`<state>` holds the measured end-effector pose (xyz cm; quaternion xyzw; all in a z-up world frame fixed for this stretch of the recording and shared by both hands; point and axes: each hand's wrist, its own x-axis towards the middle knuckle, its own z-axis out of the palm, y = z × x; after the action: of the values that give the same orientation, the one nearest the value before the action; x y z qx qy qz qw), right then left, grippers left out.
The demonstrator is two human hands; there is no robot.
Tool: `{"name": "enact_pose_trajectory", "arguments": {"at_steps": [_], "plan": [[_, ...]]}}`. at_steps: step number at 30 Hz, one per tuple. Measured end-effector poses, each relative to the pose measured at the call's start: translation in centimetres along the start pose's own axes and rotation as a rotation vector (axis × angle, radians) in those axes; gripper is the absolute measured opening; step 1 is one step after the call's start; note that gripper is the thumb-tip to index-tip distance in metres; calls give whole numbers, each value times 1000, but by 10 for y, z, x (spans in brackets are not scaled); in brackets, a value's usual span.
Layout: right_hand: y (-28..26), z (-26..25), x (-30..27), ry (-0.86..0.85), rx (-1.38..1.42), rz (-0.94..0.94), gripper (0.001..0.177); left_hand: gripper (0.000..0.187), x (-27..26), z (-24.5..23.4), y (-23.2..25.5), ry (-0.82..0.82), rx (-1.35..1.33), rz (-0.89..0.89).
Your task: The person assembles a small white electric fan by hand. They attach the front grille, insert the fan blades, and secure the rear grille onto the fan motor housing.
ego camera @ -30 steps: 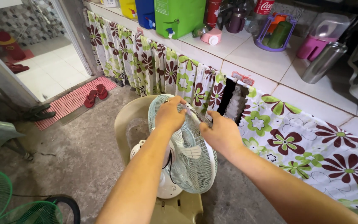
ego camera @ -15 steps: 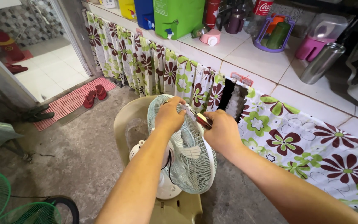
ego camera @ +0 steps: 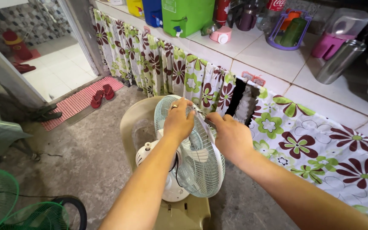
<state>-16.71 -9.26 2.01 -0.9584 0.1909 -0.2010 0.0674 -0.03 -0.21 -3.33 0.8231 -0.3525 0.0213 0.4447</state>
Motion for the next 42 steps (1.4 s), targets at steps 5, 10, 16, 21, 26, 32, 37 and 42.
{"name": "enact_pose_trajectory", "arguments": {"at_steps": [5,10,16,21,26,32,37,42], "plan": [[3,6,-3,53,36,-81,53,41,-6,15,-8,44,31,33],[14,17,0,139,170,-100,57,43,-10,14,-5,45,31,7],[16,19,4,216,182,-146,45,28,-5,12,-4,51,55,-35],[16,-2,10,-39,117,-19,49,30,-8,11,1,62,58,-109],[18,5,15,7,64,-89,49,30,-8,7,6,50,83,-127],[32,19,14,77,200,-169,54,35,-11,-3,10,-19,93,-130],[25,6,20,50,268,-87,33,42,-11,-8,17,-63,142,-201],[17,0,22,224,252,-156,28,43,-7,-13,19,-88,168,-203]]}}
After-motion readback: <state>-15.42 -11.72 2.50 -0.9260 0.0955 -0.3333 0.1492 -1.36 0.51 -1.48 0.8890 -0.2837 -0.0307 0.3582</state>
